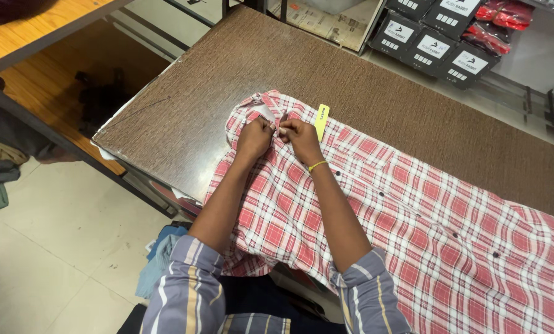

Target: The person folds a plaid shirt on a wooden table, aligning the sleeves and body, and manipulates a yellow tag attached to the collar.

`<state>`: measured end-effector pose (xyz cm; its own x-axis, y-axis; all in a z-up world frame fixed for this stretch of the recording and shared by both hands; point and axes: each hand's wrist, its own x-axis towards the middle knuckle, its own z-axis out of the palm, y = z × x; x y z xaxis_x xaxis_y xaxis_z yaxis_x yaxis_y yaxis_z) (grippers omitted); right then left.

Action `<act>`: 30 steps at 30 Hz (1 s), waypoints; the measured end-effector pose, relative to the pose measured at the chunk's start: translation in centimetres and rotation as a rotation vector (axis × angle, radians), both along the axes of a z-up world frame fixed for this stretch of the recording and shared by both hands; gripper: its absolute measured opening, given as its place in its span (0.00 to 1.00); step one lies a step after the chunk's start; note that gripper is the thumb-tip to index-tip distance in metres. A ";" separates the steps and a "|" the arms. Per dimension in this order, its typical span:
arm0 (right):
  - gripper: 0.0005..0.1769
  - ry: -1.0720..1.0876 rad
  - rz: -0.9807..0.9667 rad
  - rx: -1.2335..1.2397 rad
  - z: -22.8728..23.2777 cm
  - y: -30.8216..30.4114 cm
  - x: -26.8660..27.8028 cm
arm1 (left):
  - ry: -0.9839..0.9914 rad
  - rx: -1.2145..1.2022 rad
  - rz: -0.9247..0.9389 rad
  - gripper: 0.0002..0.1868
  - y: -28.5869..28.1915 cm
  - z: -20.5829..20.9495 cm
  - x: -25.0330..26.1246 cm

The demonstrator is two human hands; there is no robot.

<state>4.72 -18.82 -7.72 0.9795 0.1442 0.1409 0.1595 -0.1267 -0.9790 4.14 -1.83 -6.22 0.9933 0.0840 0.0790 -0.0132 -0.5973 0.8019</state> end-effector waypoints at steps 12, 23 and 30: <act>0.02 0.008 -0.017 -0.002 1.7 0.8 -0.9 | 0.029 0.020 0.000 0.14 -0.1 0.3 -0.2; 0.05 -0.005 0.018 -0.150 2.8 0.8 -1.6 | 0.110 0.103 -0.033 0.16 -0.4 0.8 -0.2; 0.05 0.011 0.064 0.030 2.0 0.2 -1.0 | 0.091 -0.230 -0.060 0.12 0.1 -2.9 1.8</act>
